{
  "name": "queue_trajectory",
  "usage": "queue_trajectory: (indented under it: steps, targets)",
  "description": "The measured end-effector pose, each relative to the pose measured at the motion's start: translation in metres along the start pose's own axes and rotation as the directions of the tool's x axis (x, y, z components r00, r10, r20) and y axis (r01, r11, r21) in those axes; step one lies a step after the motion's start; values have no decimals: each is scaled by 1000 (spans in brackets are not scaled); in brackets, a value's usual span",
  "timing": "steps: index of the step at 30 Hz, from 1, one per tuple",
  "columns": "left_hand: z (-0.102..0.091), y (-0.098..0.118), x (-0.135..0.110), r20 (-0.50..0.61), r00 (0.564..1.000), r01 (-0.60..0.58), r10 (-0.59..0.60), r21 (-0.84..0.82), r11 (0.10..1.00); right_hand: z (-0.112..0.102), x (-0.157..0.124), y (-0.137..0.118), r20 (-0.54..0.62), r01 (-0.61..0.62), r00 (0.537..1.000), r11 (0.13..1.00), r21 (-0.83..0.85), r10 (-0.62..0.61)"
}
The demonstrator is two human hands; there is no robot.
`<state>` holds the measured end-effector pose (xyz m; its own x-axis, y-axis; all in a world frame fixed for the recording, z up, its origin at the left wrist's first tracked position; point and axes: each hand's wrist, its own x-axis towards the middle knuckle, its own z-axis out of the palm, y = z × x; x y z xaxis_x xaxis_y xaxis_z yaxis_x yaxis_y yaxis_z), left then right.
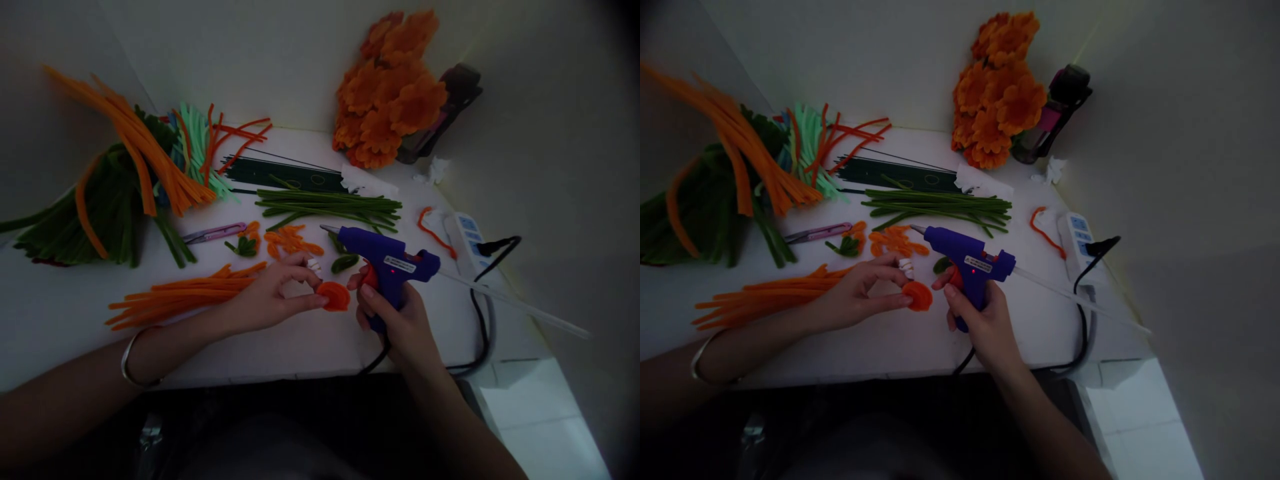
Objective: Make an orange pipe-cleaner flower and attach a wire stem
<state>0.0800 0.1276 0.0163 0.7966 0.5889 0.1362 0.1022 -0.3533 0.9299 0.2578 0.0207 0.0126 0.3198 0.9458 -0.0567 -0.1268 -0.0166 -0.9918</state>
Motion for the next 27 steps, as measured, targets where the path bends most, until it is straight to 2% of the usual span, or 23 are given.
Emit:
queue_trajectory:
  steps: [15,19,23,27]
  targets:
    - [-3,-2,-1,-10,1000,22,-22,-23,1000,-1,1,-1,-38,19,999,999,27,-18]
    - [-7,-6,-1,20,1000,5,-8,151,988,-5,2,-2,-48,33,998,999,-1,-33]
    - [-10,-9,-1,83,995,7,-47,427,904,-13,2,-14,-113,92,989,996,-1,-91]
    - [-12,-11,-2,188,980,-44,-65,520,853,-29,0,-33,-182,142,973,990,2,-140]
